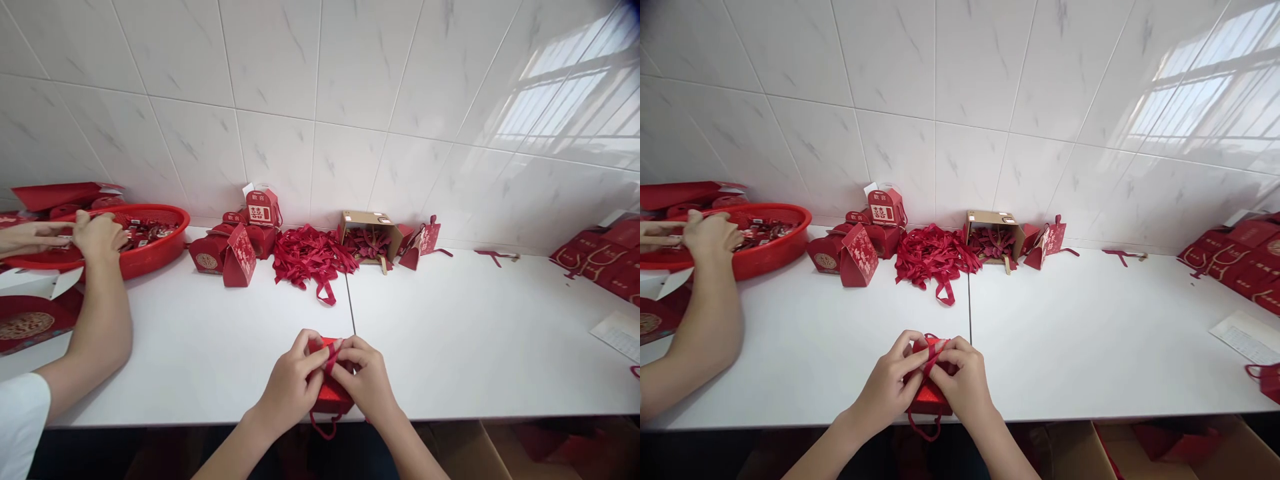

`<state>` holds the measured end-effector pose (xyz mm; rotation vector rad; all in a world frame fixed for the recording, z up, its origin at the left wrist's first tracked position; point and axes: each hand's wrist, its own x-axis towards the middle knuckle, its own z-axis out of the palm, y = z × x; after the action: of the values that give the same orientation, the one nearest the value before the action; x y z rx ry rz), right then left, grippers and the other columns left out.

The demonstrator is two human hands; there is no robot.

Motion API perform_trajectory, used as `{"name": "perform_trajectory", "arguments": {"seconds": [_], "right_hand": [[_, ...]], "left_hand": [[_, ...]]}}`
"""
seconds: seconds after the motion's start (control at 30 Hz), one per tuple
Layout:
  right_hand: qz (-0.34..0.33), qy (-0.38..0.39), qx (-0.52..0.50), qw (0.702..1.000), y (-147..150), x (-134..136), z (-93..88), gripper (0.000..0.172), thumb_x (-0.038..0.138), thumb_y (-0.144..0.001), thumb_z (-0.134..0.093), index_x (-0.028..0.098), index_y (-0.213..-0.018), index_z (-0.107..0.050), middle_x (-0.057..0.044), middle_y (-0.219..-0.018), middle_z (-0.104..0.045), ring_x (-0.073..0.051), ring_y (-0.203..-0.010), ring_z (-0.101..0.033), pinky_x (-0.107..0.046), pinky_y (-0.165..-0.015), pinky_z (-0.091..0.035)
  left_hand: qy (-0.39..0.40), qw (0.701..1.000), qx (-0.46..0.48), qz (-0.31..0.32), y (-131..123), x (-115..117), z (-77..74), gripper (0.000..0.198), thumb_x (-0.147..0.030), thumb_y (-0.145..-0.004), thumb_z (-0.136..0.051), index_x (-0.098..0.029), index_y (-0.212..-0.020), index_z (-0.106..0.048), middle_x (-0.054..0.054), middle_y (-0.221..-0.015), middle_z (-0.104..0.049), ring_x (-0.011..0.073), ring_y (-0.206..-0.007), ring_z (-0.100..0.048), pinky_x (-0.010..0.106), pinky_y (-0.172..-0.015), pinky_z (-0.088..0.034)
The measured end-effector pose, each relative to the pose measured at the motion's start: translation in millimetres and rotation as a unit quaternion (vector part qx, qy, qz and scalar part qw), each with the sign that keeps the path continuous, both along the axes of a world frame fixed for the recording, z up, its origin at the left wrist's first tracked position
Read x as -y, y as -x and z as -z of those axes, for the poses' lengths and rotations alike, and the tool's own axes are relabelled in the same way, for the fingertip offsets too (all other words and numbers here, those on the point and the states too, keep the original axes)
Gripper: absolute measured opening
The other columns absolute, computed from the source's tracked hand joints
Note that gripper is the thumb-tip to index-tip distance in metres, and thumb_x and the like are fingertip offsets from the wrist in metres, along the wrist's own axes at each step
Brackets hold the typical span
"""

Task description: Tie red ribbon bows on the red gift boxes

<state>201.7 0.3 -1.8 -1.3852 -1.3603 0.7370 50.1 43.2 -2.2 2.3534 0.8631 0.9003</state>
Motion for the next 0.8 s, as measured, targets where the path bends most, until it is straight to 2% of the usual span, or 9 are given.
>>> {"name": "perform_trajectory", "arguments": {"seconds": [0.07,0.2,0.3,0.37,0.53,0.7,0.73,0.8], "right_hand": [[-0.020,0.016,0.010,1.000,-4.2,-1.7,-4.5,0.011,0.013,-0.068,-0.060,0.019,-0.059,-0.062,0.000,-0.067,-0.053,-0.010,-0.054,-0.044,-0.025,-0.050,-0.038],[-0.086,0.054,0.036,0.994,-16.8,-7.0,-14.8,0.012,0.010,-0.063,-0.056,0.019,-0.056,-0.052,0.004,-0.065,-0.047,-0.009,-0.055,-0.042,-0.023,-0.051,-0.035],[-0.152,0.086,0.048,0.983,-24.9,-12.0,-21.8,0.013,0.007,-0.060,-0.056,0.018,-0.056,-0.050,0.004,-0.068,-0.047,-0.008,-0.055,-0.041,-0.021,-0.051,-0.034],[-0.192,0.103,0.047,0.975,-28.4,-15.3,-25.5,0.013,0.006,-0.059,-0.057,0.018,-0.056,-0.053,0.004,-0.072,-0.049,-0.007,-0.056,-0.042,-0.020,-0.051,-0.035],[-0.205,0.094,0.070,0.972,-35.6,-18.1,-28.5,0.012,0.007,-0.060,-0.059,0.018,-0.060,-0.060,0.002,-0.079,-0.054,-0.008,-0.058,-0.048,-0.022,-0.055,-0.042],[-0.148,0.054,0.164,0.974,-50.9,-9.5,-26.4,0.013,0.008,-0.063,-0.060,0.019,-0.057,-0.058,0.001,-0.076,-0.054,-0.011,-0.061,-0.049,-0.024,-0.057,-0.042],[-0.143,0.054,0.171,0.973,-53.0,-7.6,-26.1,0.013,0.008,-0.064,-0.059,0.019,-0.057,-0.058,0.001,-0.076,-0.054,-0.011,-0.061,-0.048,-0.025,-0.057,-0.042],[-0.139,0.054,0.180,0.972,-54.7,-5.0,-25.7,0.013,0.009,-0.066,-0.058,0.020,-0.059,-0.057,0.000,-0.079,-0.054,-0.013,-0.065,-0.050,-0.026,-0.061,-0.044]], "left_hand": [[-0.002,1.000,0.010,0.029,2.9,-2.2,1.6,0.036,-0.008,-0.088,-0.038,-0.024,-0.104,-0.066,0.008,-0.105,-0.050,0.0129,-0.072,-0.056,0.027,-0.065,-0.050],[0.013,0.995,0.012,0.093,9.6,-11.1,0.7,0.038,-0.012,-0.092,-0.038,-0.029,-0.110,-0.067,0.008,-0.109,-0.051,0.0107,-0.068,-0.053,0.028,-0.066,-0.050],[0.035,0.990,0.013,0.139,10.5,-19.5,0.1,0.034,-0.015,-0.093,-0.041,-0.028,-0.104,-0.071,0.009,-0.109,-0.052,0.0117,-0.069,-0.055,0.029,-0.066,-0.051],[0.045,0.988,0.027,0.147,8.4,-23.6,1.4,0.030,-0.018,-0.092,-0.044,-0.025,-0.095,-0.073,0.009,-0.106,-0.054,0.0120,-0.070,-0.057,0.028,-0.065,-0.051],[0.047,0.990,0.067,0.113,8.1,-25.7,3.9,0.021,-0.017,-0.086,-0.052,-0.021,-0.083,-0.072,0.008,-0.098,-0.057,0.0127,-0.070,-0.060,0.028,-0.065,-0.051],[0.079,0.996,0.045,0.006,26.8,-27.3,-5.1,0.011,-0.014,-0.076,-0.054,-0.019,-0.072,-0.063,0.005,-0.094,-0.059,0.0083,-0.055,-0.047,0.024,-0.051,-0.043],[0.089,0.995,0.041,-0.005,29.1,-28.1,-7.2,0.010,-0.014,-0.075,-0.053,-0.019,-0.070,-0.060,0.005,-0.095,-0.059,0.0096,-0.057,-0.048,0.024,-0.053,-0.043],[0.119,0.992,0.044,0.000,29.9,-29.8,-10.5,0.010,-0.015,-0.074,-0.052,-0.019,-0.067,-0.058,0.007,-0.101,-0.060,0.0173,-0.079,-0.057,0.029,-0.069,-0.048]]}}
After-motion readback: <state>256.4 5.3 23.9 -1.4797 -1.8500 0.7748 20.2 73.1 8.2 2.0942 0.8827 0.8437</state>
